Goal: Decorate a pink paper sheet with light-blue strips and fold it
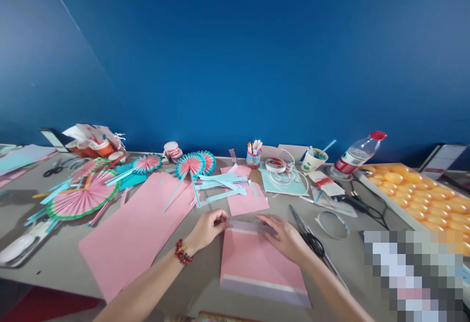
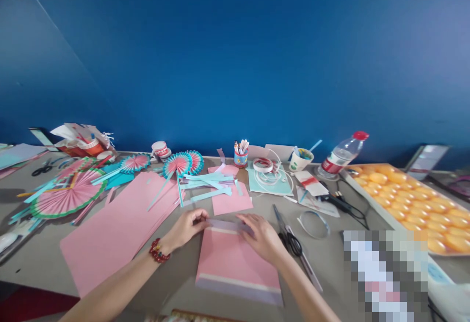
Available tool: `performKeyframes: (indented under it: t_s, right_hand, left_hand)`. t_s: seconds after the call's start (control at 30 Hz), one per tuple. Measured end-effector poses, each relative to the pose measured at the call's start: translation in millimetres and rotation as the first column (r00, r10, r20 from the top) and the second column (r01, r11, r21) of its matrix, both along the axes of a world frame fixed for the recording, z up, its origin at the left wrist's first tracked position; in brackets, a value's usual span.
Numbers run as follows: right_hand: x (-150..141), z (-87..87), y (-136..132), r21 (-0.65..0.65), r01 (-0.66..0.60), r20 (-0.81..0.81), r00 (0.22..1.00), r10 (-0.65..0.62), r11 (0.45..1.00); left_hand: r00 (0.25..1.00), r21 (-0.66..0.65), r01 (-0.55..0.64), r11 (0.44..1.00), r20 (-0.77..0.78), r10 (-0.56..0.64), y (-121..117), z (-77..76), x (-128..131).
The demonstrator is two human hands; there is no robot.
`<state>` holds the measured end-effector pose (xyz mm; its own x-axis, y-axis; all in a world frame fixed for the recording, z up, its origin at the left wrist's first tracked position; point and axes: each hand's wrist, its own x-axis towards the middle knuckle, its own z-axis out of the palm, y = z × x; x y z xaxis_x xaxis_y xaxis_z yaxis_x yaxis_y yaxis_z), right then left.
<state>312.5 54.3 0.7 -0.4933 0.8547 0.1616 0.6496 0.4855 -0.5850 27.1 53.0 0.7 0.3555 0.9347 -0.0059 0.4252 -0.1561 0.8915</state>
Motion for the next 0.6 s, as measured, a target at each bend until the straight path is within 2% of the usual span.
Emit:
performKeyframes:
  t_s: [0.1,0.23,0.33,0.5,0.6]
  right_hand:
    - [-13,11.0,11,0.004,0.019,0.026,0.999,-0.019,1.0]
    - [-36,14.4,23,0.032,0.059,-0.02,0.998,-0.058,0.998]
    - [-44,14.7,29,0.124,0.034,-0.036,0.999,-0.03,0.992]
    - [-42,17.7,36,0.248,0.026,-0.036,0.999,-0.018,0.968]
    - [-46,22.4,34,0.402,0.063,-0.027,0.998,-0.057,0.914]
  left_hand:
    - [0.996,-0.005,-0.032,0.999,0.082,0.032,8,5.8,10]
    - [0.976,-0.006,-0.091,0.996,0.196,0.09,17,7.4,15]
    - [0.957,-0.033,-0.116,0.993,0.262,0.121,16,0.9,12]
    - [0.949,-0.107,-0.06,0.992,0.302,0.09,12,-16.0,9]
    - [0.941,-0.121,-0.065,0.991,0.324,0.101,13,-22.2,10]
